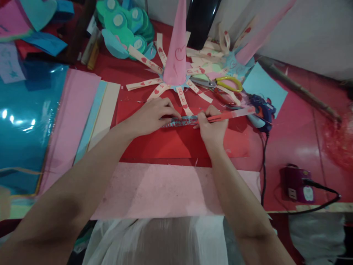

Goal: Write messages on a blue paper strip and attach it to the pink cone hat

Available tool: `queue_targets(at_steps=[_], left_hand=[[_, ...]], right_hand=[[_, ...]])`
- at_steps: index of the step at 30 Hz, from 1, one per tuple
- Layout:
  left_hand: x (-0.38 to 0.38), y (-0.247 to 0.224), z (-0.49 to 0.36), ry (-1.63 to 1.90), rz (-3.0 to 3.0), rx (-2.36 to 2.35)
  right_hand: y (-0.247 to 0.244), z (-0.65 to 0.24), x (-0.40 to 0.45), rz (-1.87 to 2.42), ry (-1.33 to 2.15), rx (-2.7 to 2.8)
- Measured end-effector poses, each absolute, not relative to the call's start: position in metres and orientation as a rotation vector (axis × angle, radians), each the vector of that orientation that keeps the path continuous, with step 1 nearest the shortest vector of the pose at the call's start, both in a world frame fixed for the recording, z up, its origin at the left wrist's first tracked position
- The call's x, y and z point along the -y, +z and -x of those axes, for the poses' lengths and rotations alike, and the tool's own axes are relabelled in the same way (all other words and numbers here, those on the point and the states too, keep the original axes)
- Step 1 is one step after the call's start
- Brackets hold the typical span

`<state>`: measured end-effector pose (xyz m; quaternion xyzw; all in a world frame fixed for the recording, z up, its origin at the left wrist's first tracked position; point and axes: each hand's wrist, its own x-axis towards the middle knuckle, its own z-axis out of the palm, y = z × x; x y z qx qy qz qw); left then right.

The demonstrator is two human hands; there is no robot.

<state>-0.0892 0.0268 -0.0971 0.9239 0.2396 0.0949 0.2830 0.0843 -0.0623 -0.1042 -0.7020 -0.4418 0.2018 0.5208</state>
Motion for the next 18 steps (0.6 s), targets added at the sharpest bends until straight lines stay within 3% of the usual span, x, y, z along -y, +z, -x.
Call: queue_targets(at_steps=[18], left_hand=[[-0.0264,-0.0968,0.0886,0.263,-2.474,-0.648]], right_hand=[[-0.1058,-0.086,0.0614,1.631,0.573,0.948]])
